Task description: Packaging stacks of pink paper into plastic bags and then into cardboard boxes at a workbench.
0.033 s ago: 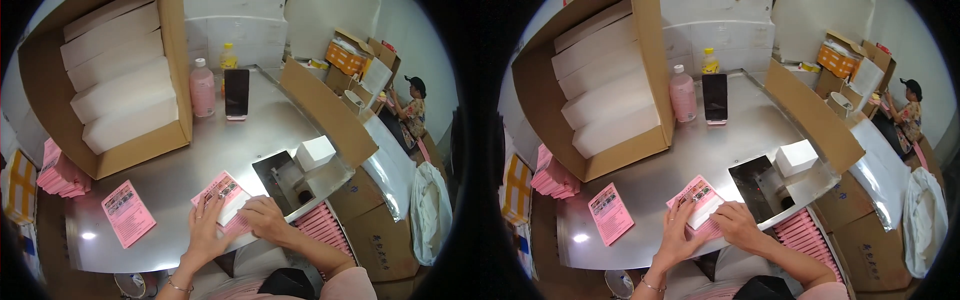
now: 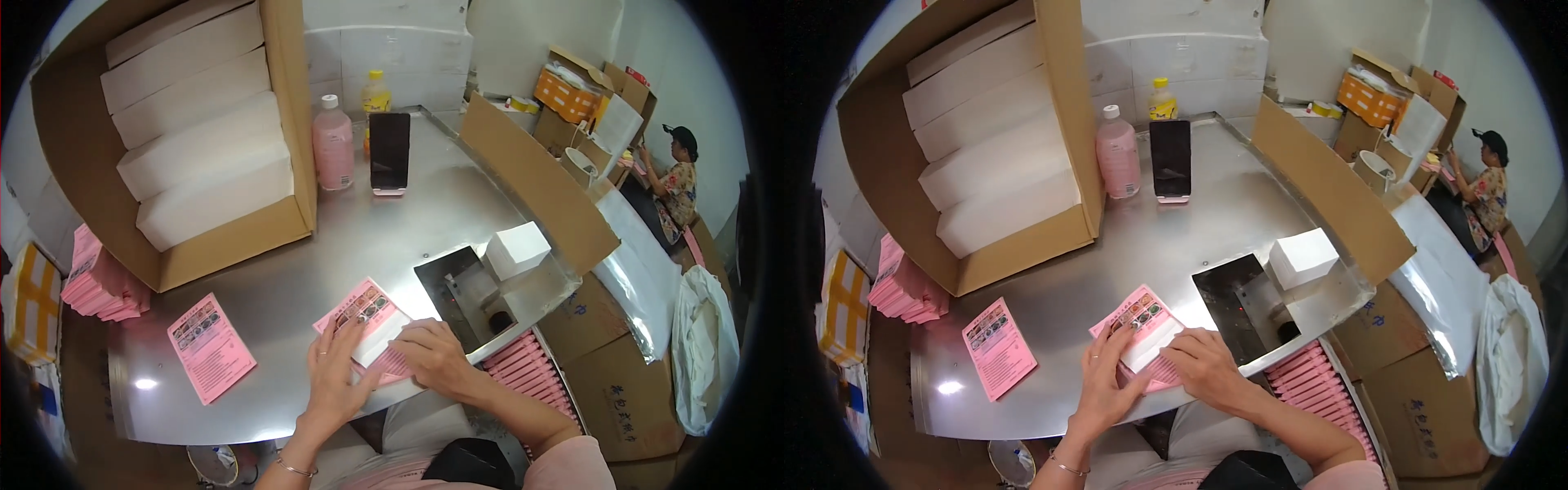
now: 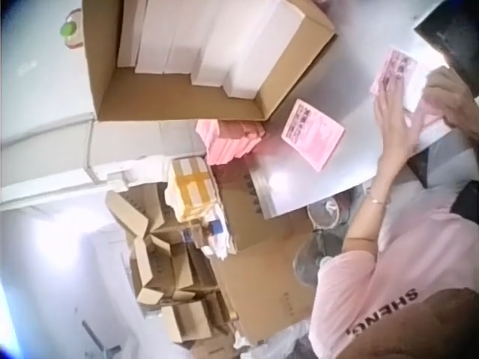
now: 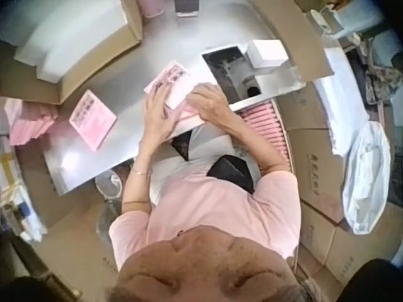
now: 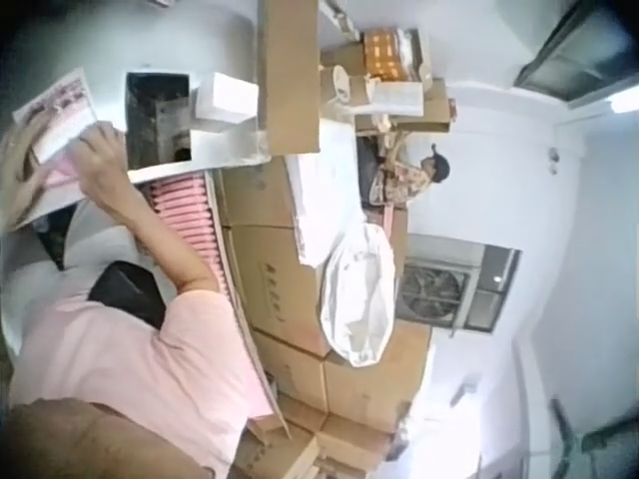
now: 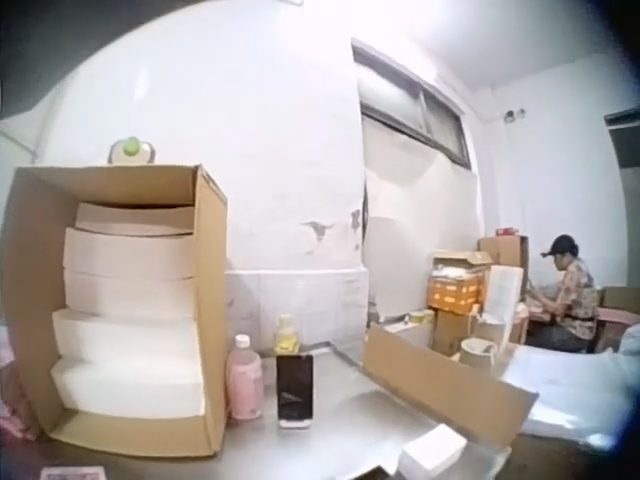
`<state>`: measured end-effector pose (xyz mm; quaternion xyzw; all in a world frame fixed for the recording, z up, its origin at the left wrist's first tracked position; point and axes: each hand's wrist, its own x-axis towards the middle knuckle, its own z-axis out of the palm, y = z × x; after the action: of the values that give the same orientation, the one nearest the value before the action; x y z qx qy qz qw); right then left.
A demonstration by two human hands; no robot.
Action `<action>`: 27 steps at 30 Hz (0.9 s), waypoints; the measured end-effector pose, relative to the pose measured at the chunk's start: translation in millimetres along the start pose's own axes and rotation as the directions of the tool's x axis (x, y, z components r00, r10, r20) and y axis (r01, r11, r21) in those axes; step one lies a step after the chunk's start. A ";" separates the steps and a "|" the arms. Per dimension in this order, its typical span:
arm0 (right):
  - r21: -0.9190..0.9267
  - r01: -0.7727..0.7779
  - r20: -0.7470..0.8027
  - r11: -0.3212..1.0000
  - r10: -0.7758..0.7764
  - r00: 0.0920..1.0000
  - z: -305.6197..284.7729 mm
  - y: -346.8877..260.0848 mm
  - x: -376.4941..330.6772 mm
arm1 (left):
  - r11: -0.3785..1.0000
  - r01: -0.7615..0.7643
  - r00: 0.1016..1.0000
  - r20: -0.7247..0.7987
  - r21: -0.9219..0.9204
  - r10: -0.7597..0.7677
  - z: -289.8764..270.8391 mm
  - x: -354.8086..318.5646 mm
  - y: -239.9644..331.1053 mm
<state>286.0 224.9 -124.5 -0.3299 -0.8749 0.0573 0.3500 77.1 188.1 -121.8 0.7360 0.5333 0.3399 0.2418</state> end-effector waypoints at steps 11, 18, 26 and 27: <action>0.020 0.096 -0.037 0.995 -0.095 0.995 4.5 22.2 9.3 | 0.827 0.004 0.990 -0.116 0.562 0.074 8.6 -3.9 21.8; -0.671 -0.394 -0.306 0.628 0.249 0.919 -107.3 98.8 6.1 | 0.773 0.008 0.952 -0.241 0.635 0.188 5.8 -2.4 25.5; -0.464 -0.508 -0.343 0.726 0.382 0.858 -110.3 122.6 0.4 | 0.797 -0.051 0.984 -0.105 0.602 0.141 -0.1 0.2 30.0; -0.463 -0.512 -0.344 0.724 0.386 0.856 -109.7 122.3 -2.3 | 0.797 -0.054 0.985 -0.100 0.602 0.143 1.9 0.4 27.6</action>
<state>424.3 304.1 -84.2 -0.6219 -0.7026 -0.1447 0.3142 95.8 179.9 -103.1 0.7756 0.5896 0.2177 -0.0580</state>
